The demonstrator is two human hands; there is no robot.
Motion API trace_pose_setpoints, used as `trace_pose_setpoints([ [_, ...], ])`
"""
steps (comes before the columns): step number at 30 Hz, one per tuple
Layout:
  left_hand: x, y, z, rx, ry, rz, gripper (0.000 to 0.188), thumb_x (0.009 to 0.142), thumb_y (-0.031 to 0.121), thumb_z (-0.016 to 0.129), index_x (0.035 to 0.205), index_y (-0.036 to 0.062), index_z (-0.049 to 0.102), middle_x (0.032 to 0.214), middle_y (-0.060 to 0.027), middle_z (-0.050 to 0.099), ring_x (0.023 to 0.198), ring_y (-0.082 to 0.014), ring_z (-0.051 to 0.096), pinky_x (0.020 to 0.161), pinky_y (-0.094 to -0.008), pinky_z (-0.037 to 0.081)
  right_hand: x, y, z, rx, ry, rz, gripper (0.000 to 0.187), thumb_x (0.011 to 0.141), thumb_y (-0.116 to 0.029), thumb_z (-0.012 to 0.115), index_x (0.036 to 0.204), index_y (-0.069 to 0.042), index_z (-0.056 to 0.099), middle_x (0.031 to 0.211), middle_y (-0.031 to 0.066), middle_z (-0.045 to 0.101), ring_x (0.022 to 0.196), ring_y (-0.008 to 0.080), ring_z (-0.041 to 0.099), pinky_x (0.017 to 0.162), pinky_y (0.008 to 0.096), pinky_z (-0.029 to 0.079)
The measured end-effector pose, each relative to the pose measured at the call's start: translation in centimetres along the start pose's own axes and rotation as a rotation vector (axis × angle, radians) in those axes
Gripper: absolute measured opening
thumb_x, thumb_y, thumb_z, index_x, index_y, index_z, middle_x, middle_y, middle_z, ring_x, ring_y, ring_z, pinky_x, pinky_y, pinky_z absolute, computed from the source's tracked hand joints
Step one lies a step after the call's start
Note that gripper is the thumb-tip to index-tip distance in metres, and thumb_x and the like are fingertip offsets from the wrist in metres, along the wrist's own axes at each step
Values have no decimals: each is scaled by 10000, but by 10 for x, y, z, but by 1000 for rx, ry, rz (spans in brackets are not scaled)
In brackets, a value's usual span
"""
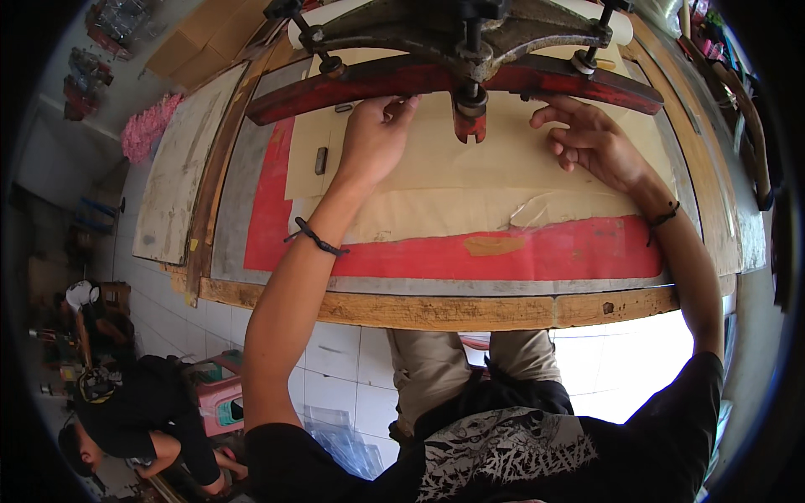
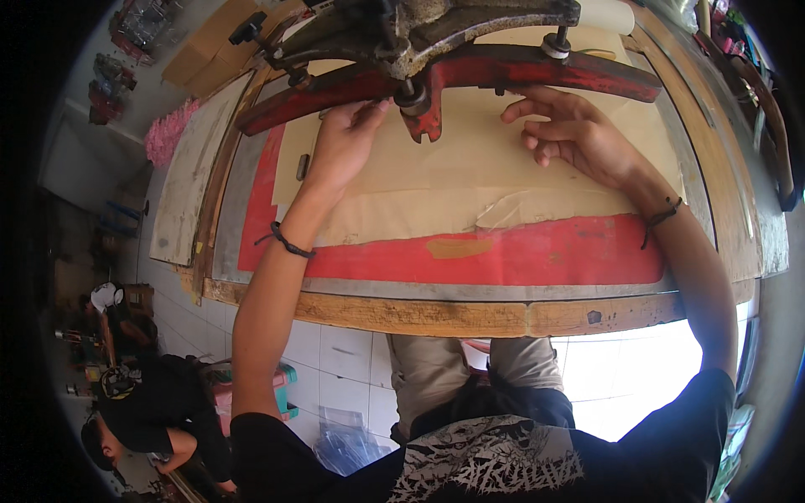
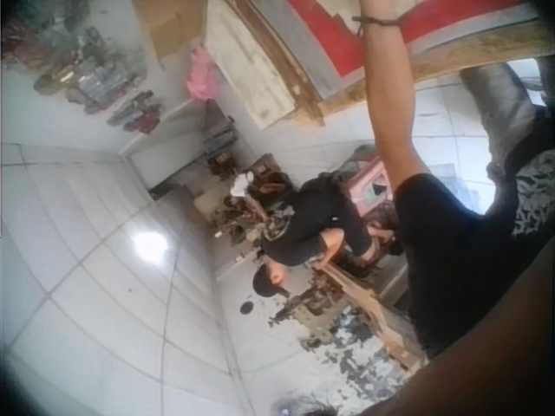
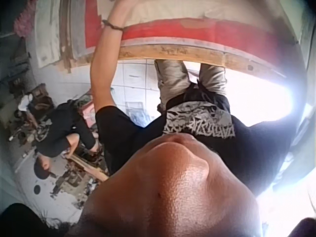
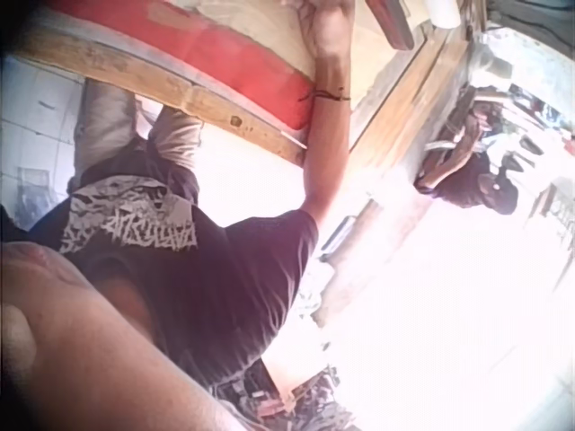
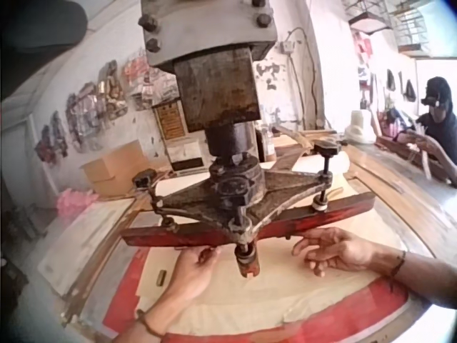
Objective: The person uses a screen printing machine to apply logos to fabric bags, aligning the fabric and using a squeegee to spread ink across the screen.
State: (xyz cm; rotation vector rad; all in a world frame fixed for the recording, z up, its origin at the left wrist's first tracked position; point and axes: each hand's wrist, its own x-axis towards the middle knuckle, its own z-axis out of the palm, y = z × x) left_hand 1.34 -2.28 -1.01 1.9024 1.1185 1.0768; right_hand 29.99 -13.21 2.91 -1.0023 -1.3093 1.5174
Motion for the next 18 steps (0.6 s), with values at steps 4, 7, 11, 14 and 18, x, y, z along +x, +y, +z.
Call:
trace_pose_setpoints([
  [4, -3, 5, -1, 4, 19, -1, 315, 912, 259, 608, 863, -49, 652, 620, -77, 578, 554, -137, 480, 560, -313, 400, 3, -1, 3, -58, 10, 33, 533, 902, -19, 491, 1390, 80, 300, 1150, 107, 546, 794, 113, 563, 622, 237, 515],
  [7, -4, 8, -2, 4, 19, -21, 316, 912, 261, 608, 870, -49, 653, 630, -82, 585, 568, -137, 494, 574, -311, 408, 3, 0, 3, -39, 4, 24, 534, 907, -33, 494, 1392, 79, 300, 1143, 104, 549, 793, 112, 564, 611, 232, 514],
  [11, -3, 9, -3, 30, 9, -36, 316, 914, 262, 605, 882, -48, 656, 648, -86, 596, 580, -137, 501, 579, -308, 410, 2, 3, 0, 3, 2, 3, 542, 907, -45, 497, 1394, 81, 295, 1142, 103, 549, 793, 111, 564, 612, 230, 513],
  [14, -5, 13, -3, 56, -10, -60, 314, 918, 261, 602, 890, -48, 656, 659, -89, 601, 589, -138, 503, 585, -306, 412, 0, -1, 2, -32, -20, 4, 558, 902, -41, 496, 1404, 77, 284, 1145, 104, 549, 794, 111, 561, 617, 234, 512],
  [18, -7, 17, -3, 65, -11, -79, 302, 923, 249, 596, 914, -46, 657, 674, -88, 610, 610, -125, 509, 597, -301, 418, 1, -1, 2, -86, -24, 15, 583, 895, -34, 496, 1422, 63, 267, 1156, 106, 550, 801, 117, 561, 624, 238, 513],
])
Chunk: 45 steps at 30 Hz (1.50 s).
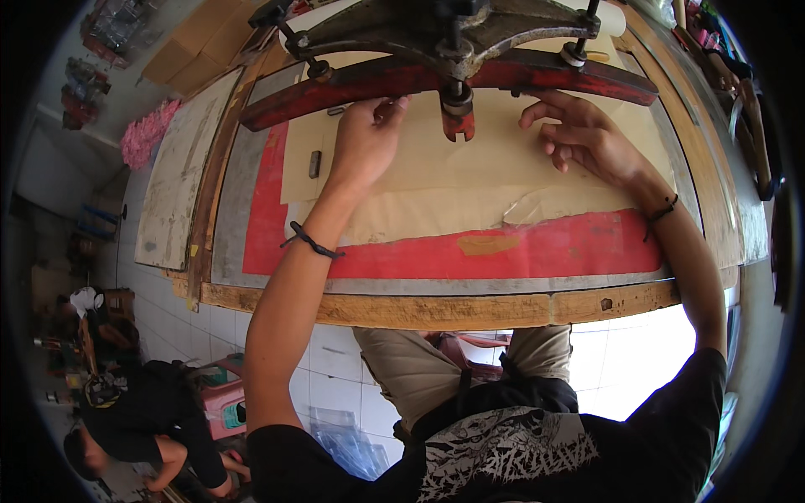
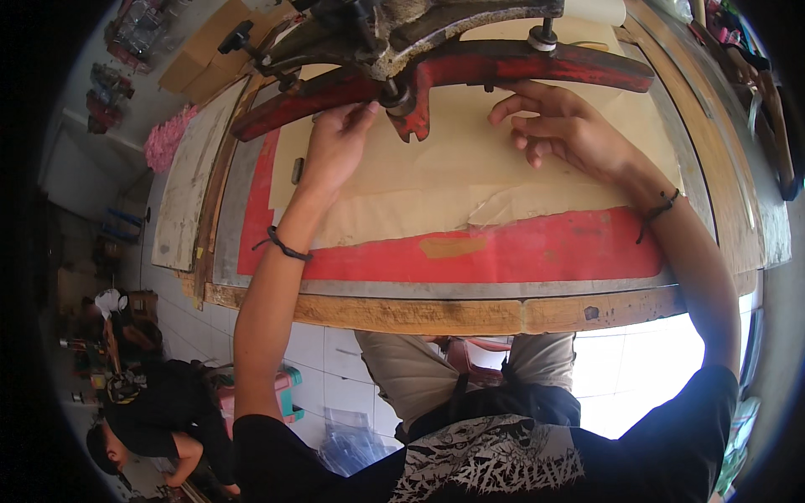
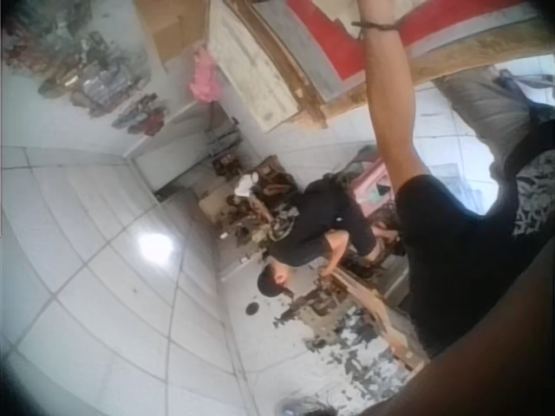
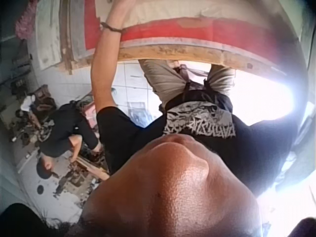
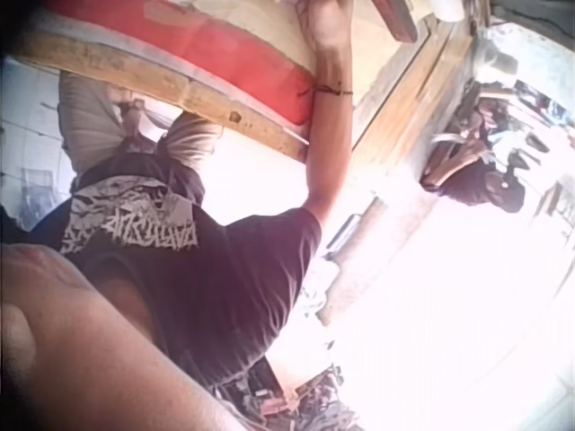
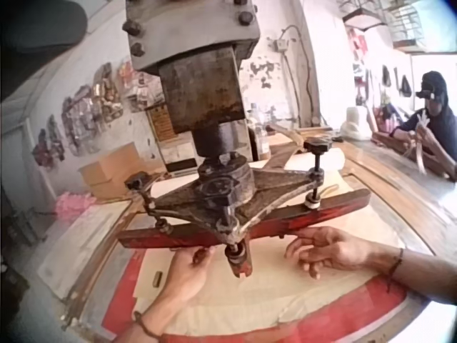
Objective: The person uses a screen printing machine to apply logos to fabric bags, aligning the fabric and using a squeegee to spread ink across the screen.
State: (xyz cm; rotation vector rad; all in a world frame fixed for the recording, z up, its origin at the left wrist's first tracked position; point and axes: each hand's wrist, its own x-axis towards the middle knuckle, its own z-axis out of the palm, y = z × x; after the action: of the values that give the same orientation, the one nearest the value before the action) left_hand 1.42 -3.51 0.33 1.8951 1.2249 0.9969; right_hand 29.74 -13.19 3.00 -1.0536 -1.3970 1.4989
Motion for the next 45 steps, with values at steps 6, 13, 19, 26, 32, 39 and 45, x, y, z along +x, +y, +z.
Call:
trace_pose_setpoints([
  [6, -1, 5, -1, 8, -10, -32, 273, 937, 210, 575, 994, -40, 669, 789, -105, 678, 710, -115, 582, 687, -284, 454, 0, -3, -1, -80, -32, 26, 611, 894, -37, 498, 1445, 36, 246, 1169, 108, 554, 807, 120, 561, 634, 240, 516],
  [13, 0, 3, -3, 19, -3, -42, 274, 948, 198, 560, 1024, -43, 668, 828, -118, 689, 757, -118, 595, 730, -276, 454, 0, -7, 1, -106, -66, 14, 621, 903, -46, 501, 1459, 16, 232, 1153, 112, 567, 796, 121, 556, 618, 240, 527],
  [19, -2, 8, 0, 8, -10, -42, 280, 955, 194, 550, 1037, -50, 660, 867, -107, 690, 781, -118, 594, 746, -275, 455, -1, -8, 0, -152, -40, 36, 638, 909, -58, 505, 1465, 24, 203, 1124, 118, 579, 782, 125, 558, 609, 244, 530],
  [26, -4, 6, 0, -27, 12, -21, 275, 956, 186, 545, 1036, -51, 657, 892, -109, 694, 825, -119, 610, 774, -274, 461, 0, -8, 4, -195, -25, 8, 635, 915, -75, 508, 1454, 56, 199, 1108, 113, 586, 784, 127, 560, 597, 240, 527],
  [32, -1, 3, -1, -4, -15, -33, 266, 951, 183, 552, 1016, -49, 664, 842, -108, 690, 765, -110, 585, 725, -280, 455, -1, -5, -1, -134, -24, -1, 621, 914, -75, 489, 1452, 54, 206, 1142, 108, 571, 786, 118, 558, 578, 229, 520],
  [39, -1, 2, -2, -21, 11, 11, 275, 939, 197, 570, 999, -54, 665, 821, -123, 692, 746, -113, 597, 708, -285, 459, 1, -4, 0, -136, -11, 12, 612, 905, -75, 496, 1444, 51, 235, 1146, 105, 570, 775, 111, 555, 564, 225, 522],
  [45, 4, -14, -2, -109, 16, 37, 265, 935, 187, 572, 1008, -47, 672, 847, -145, 702, 753, -129, 623, 706, -289, 463, -1, -6, 5, -178, 17, 13, 590, 914, -92, 494, 1441, 43, 263, 1088, 96, 586, 744, 105, 549, 529, 214, 512],
])
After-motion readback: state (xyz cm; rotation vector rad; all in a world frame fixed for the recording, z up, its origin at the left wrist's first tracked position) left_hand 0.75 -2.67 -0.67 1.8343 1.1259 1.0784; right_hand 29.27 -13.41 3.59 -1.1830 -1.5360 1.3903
